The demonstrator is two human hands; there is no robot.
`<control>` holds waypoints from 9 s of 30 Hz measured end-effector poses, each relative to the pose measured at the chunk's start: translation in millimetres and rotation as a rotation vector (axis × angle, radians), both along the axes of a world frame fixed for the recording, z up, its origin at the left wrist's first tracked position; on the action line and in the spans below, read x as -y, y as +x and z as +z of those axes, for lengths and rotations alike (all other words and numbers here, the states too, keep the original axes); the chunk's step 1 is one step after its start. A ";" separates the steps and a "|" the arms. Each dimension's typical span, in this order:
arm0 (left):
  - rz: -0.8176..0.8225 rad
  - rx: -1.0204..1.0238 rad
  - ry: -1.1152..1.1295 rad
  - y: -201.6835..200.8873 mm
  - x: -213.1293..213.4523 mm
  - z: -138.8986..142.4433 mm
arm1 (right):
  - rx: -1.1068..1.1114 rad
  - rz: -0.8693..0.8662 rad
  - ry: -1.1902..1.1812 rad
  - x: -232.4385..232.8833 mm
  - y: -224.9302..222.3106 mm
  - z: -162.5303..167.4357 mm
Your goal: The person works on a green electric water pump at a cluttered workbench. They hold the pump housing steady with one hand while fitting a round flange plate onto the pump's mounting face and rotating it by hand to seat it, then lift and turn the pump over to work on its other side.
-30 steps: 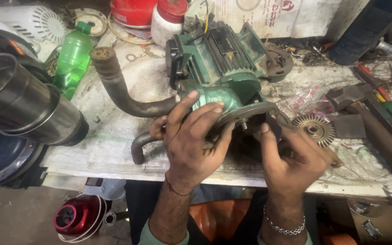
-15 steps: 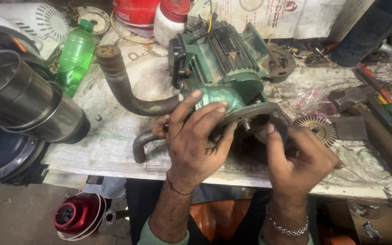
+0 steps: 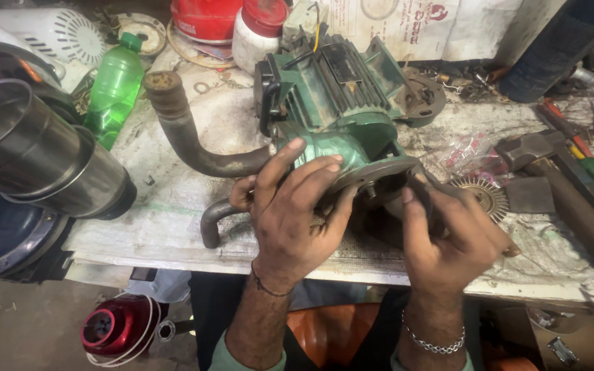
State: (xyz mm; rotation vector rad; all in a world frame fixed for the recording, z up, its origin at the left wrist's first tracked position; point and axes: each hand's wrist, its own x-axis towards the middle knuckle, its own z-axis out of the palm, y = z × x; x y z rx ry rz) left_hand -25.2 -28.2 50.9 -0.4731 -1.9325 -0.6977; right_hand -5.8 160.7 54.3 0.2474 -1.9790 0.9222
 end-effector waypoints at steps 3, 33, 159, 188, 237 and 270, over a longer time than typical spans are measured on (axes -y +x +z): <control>-0.009 0.004 -0.001 0.1 0.0 0.0 | 0.069 -0.007 -0.049 -1.1 -1.0 -2.2; -0.028 -0.006 0.016 0.5 0.0 -0.4 | 0.030 -0.007 -0.051 2.0 -1.1 1.7; -0.021 -0.031 0.008 -0.6 -0.2 0.7 | -0.025 -0.081 -0.040 8.1 -6.0 9.5; -0.028 -0.036 0.009 -0.9 -1.0 5.9 | -0.090 -0.048 -0.016 5.6 -10.8 1.2; -0.076 0.009 0.064 0.6 -1.0 10.7 | 0.015 -0.139 -0.072 6.4 -9.4 0.3; 0.032 -0.010 -0.018 1.1 -2.5 2.2 | -0.011 0.036 -0.104 6.4 -8.1 1.0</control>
